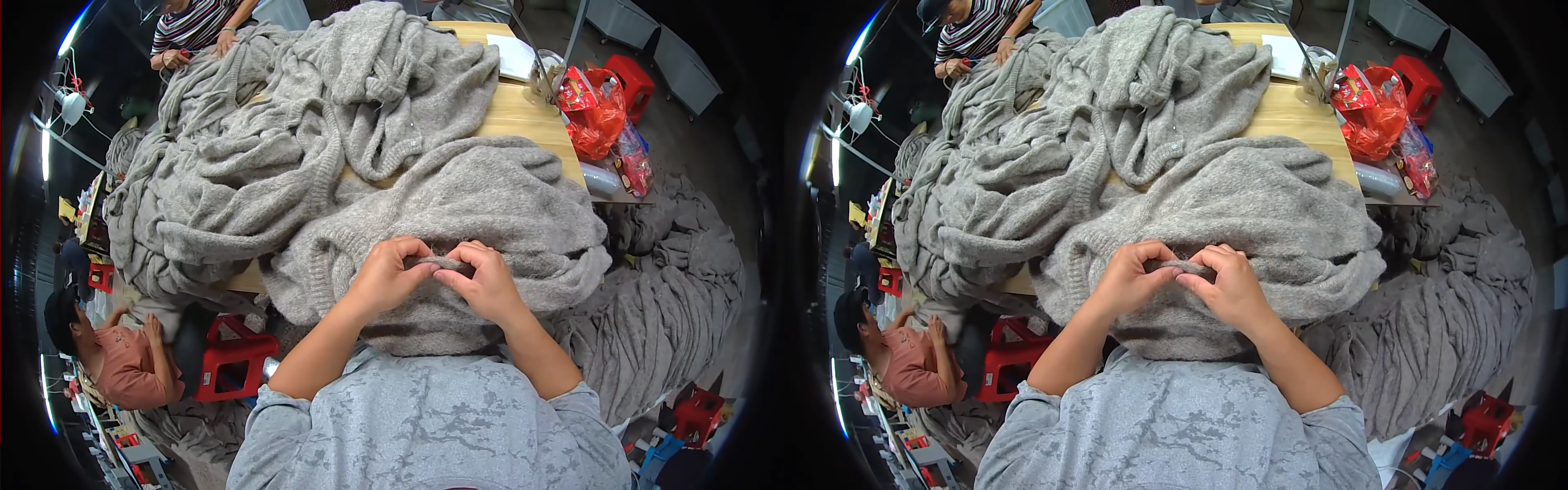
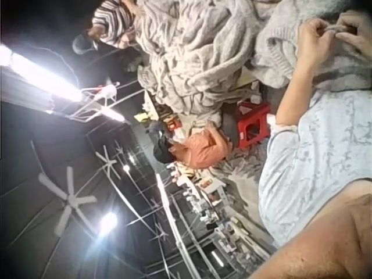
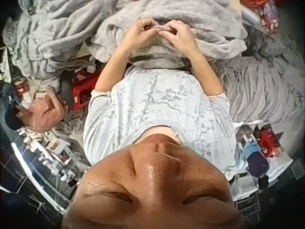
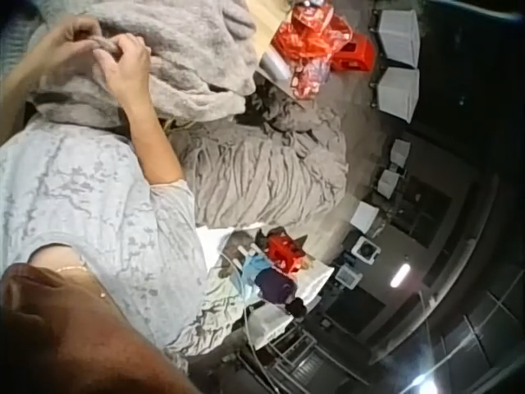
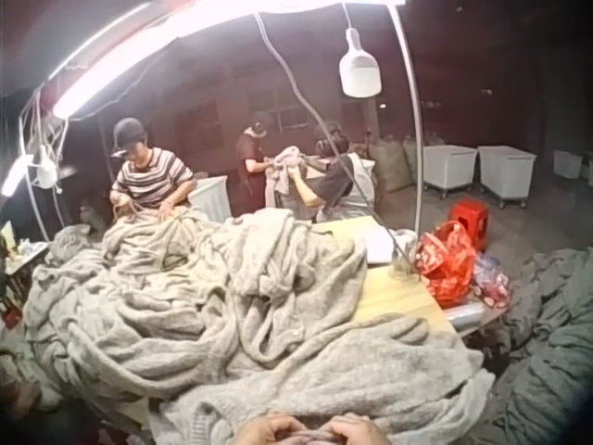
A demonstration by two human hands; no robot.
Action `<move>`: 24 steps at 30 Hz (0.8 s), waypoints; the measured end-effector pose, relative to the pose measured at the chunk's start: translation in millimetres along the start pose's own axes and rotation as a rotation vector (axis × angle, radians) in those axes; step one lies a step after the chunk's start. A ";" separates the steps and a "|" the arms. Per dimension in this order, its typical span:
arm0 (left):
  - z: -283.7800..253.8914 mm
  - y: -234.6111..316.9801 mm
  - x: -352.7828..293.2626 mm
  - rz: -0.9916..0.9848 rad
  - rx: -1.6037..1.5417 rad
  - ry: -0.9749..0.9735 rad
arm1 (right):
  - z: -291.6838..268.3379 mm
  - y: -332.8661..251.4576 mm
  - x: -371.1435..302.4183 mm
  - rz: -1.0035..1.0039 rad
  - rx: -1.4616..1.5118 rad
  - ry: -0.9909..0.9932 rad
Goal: Inspecting a knitted sweater for quality control on a work table.
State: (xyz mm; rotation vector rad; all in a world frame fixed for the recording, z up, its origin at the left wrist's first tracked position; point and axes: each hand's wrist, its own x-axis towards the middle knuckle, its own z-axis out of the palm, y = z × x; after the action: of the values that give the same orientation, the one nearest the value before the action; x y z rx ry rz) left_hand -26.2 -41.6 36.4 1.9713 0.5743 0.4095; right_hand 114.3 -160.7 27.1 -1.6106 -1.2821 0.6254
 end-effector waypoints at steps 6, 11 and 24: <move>-6.2 -10.1 4.2 -0.282 -0.227 -0.226 | 3.8 2.7 1.0 0.057 0.057 -0.002; -3.2 -18.5 1.3 -0.332 -0.496 -0.378 | 8.2 4.1 -1.4 -0.089 -0.106 0.051; 5.4 -6.4 -27.9 0.397 0.390 0.033 | -17.9 -21.4 32.1 -0.367 -0.384 0.050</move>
State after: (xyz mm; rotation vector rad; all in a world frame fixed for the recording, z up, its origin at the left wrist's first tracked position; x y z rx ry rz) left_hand -47.9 -58.6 27.2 2.4683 0.2925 0.6097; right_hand 129.9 -137.2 58.9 -1.6165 -1.6807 0.1128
